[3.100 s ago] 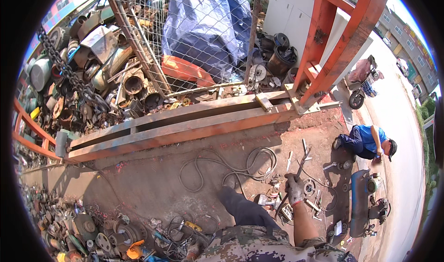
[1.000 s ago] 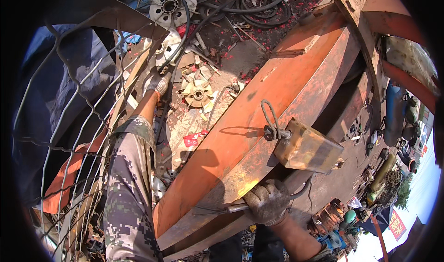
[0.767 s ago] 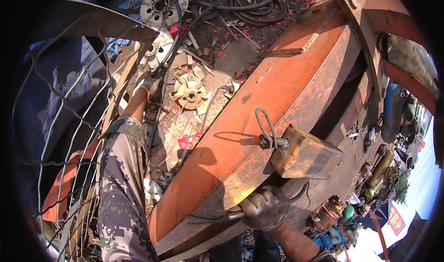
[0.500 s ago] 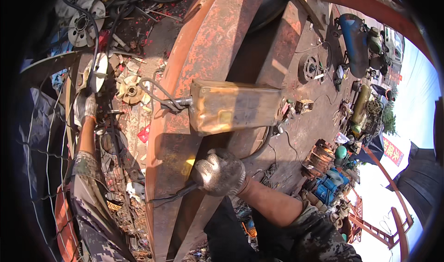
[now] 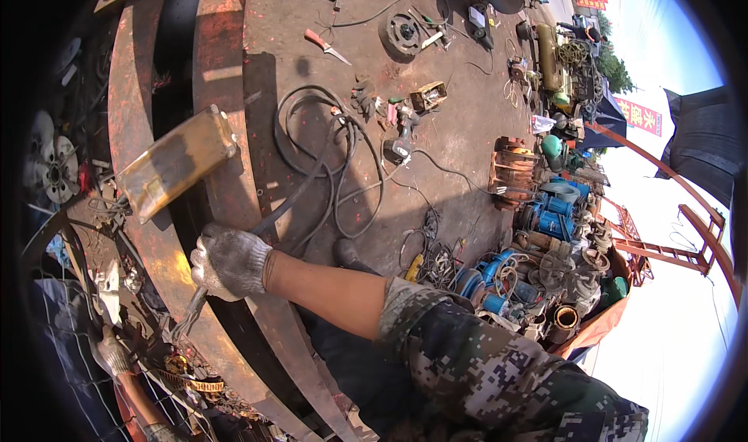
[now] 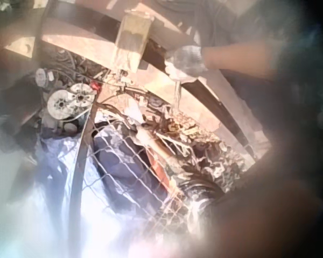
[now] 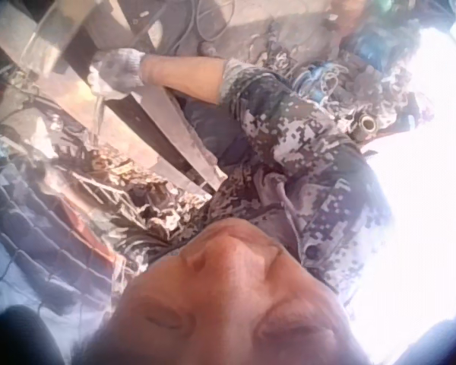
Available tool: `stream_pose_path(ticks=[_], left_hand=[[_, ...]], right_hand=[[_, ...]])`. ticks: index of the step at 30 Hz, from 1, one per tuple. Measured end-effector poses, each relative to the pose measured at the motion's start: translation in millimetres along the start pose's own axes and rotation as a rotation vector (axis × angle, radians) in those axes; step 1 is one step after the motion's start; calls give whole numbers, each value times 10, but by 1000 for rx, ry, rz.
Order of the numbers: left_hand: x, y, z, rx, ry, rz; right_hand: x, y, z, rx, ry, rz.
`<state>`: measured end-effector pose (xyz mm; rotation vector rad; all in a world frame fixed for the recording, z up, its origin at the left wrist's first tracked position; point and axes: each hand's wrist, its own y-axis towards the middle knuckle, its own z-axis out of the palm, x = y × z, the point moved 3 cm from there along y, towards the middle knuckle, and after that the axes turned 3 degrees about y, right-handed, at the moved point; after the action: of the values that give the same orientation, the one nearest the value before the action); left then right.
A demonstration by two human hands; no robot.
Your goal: The person strips the insulation from a cable and then sits on the ground to connect wires to two fan-like metal components. They manipulate the wires and components by hand, arranging them on the floor.
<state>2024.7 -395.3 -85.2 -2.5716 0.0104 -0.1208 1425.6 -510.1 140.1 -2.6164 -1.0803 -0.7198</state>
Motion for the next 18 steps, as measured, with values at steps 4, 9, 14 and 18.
stream_pose_path(ticks=[4,9,14,18], left_hand=[[-636,-567,-734,-315,-836,-195],[-478,-1606,-1177,-126,-841,-417],[-1393,-2088,-2337,-138,-1260,-440],[-1313,-2188,-2162,-42,-1216,-557]], right_hand=[[-6,-37,-6,23,-11,51],[160,118,-56,135,57,15],[456,-429,-540,129,247,115],[686,-1221,-581,311,246,91]])
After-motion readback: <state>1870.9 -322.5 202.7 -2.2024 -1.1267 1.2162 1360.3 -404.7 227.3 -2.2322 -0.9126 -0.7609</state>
